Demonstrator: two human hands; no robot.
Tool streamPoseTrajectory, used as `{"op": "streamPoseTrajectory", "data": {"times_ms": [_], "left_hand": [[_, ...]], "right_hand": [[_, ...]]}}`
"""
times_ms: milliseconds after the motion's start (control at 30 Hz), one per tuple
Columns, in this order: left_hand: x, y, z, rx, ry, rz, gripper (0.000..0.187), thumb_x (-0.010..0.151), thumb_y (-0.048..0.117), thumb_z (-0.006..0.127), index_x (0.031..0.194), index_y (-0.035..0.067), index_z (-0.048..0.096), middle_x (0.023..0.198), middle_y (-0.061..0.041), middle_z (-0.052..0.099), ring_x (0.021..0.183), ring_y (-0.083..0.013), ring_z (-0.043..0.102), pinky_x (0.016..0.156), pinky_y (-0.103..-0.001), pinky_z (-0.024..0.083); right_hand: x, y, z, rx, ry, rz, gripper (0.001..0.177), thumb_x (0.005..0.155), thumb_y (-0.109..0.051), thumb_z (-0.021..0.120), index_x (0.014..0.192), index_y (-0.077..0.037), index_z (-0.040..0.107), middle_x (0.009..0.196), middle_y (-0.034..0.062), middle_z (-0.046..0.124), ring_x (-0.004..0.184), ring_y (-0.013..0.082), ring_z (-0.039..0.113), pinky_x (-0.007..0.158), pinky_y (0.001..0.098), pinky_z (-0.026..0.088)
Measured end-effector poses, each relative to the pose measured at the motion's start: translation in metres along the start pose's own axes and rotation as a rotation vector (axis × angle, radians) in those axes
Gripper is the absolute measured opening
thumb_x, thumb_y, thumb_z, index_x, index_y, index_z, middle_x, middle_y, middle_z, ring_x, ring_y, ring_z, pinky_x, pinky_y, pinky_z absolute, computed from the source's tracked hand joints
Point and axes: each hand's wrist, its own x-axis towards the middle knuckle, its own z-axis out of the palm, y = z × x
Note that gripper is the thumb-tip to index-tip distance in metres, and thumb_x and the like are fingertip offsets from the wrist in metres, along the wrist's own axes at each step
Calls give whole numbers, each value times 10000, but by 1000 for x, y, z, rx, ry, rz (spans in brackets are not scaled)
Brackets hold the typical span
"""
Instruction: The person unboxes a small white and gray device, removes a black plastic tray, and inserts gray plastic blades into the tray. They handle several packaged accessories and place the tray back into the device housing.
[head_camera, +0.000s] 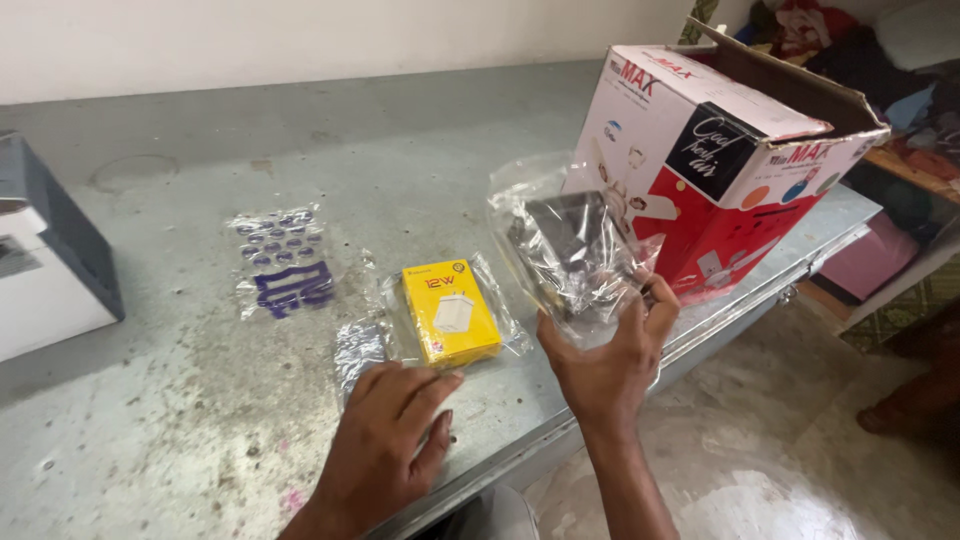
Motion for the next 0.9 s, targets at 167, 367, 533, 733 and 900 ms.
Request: {"op": "streamPoseTrajectory", "data": {"times_ms": [167, 367, 533, 733, 900], "left_hand": [[-17, 6, -34, 55, 204, -178, 400, 834, 97, 707, 1227, 50, 649, 1094, -125, 678, 1047, -321, 641, 951, -452, 466], [-78, -19, -107, 65, 311, -548, 434, 893, 143, 680, 1310, 55, 598, 1079, -96, 690, 993, -229, 668, 914, -408, 512], [-129, -47, -171, -22, 455, -824, 518, 958, 262, 634, 1429, 77, 524, 1174, -57, 664, 1043, -190, 662, 714, -372, 548], [-172, -61, -221, -347, 628, -856, 587, 998, 422, 508, 1478, 85, 490, 1294, -64, 617, 1197, -189, 582, 996, -354, 481], [-174, -58, -221, -465, 536, -901, 572, 1006, 452, 527, 1447, 90, 569, 1342, -50, 661, 1281, -141, 586, 1060, -290, 419]], "right_hand": [[-13, -66, -26, 151, -76, -177, 654, 657, -223, 936, 1212, -38, 644, 1393, 187, 470, 1343, 362, 501, 1071, 479, 465], [-52, -133, -16, 400, -310, -172, 660, 617, -151, 915, 1205, -45, 633, 1402, 208, 426, 1323, 354, 500, 1048, 457, 466], [-95, -179, 12, 521, -462, -226, 680, 589, -139, 913, 1200, -44, 630, 1368, 180, 451, 1310, 342, 487, 1056, 457, 456], [-137, -222, 43, 687, -730, -292, 703, 559, -127, 905, 1207, -73, 638, 1392, 162, 421, 1331, 335, 480, 1026, 440, 491], [-144, -234, 58, 748, -970, -218, 677, 591, -114, 906, 1213, -95, 639, 1462, 140, 386, 1387, 319, 470, 1062, 443, 502]]}}
